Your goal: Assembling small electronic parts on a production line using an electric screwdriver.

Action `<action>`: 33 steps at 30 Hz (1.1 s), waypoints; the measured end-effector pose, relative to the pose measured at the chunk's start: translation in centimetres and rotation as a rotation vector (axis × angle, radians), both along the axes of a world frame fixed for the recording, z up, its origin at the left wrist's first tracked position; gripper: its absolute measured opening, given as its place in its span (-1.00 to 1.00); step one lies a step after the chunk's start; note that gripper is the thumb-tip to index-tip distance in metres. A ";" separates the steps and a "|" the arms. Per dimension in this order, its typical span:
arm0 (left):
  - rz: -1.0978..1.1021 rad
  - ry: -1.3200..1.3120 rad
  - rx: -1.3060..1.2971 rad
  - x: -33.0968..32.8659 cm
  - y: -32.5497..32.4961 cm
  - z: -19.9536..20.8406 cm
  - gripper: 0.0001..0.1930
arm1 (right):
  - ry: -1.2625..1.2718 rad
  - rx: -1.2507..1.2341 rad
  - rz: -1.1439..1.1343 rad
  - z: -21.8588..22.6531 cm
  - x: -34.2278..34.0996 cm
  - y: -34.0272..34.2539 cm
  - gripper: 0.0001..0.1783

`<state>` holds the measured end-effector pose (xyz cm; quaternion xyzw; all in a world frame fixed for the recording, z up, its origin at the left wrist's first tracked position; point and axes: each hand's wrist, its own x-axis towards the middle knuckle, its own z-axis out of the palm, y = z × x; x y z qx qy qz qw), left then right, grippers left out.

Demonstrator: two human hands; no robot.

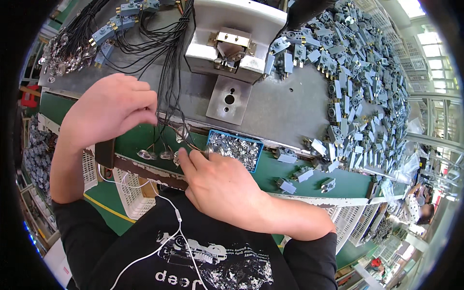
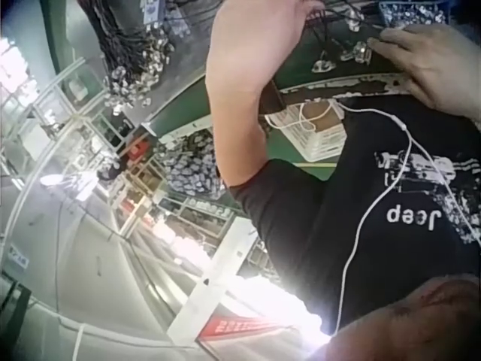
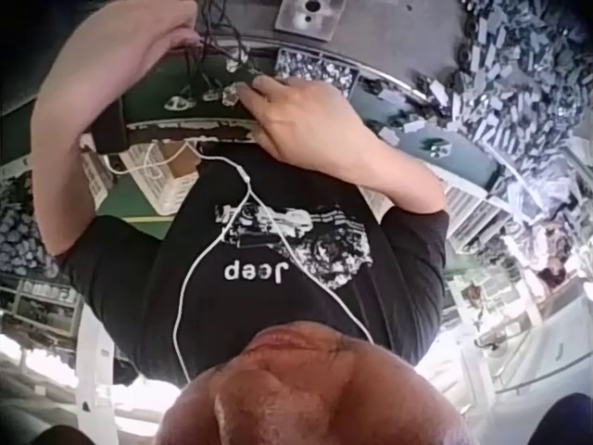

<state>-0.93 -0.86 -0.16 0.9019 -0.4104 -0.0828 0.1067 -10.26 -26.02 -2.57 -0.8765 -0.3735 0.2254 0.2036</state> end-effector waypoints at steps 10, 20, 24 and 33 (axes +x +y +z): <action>0.084 -0.097 0.163 -1.4 -1.6 0.4 -0.92 | -0.019 -0.061 -0.103 0.1 0.7 0.3 -0.17; 0.095 -0.176 0.190 -1.4 -2.3 0.9 -0.92 | 0.019 -0.076 -0.182 0.3 0.9 0.5 -0.29; 0.101 -0.238 0.170 -1.4 -2.1 1.2 -0.92 | -0.014 -0.067 -0.220 0.4 0.9 0.6 -0.29; 0.083 -0.250 0.172 -1.4 -2.3 0.9 -0.94 | 0.183 -0.007 -0.129 -0.5 2.5 1.1 -0.26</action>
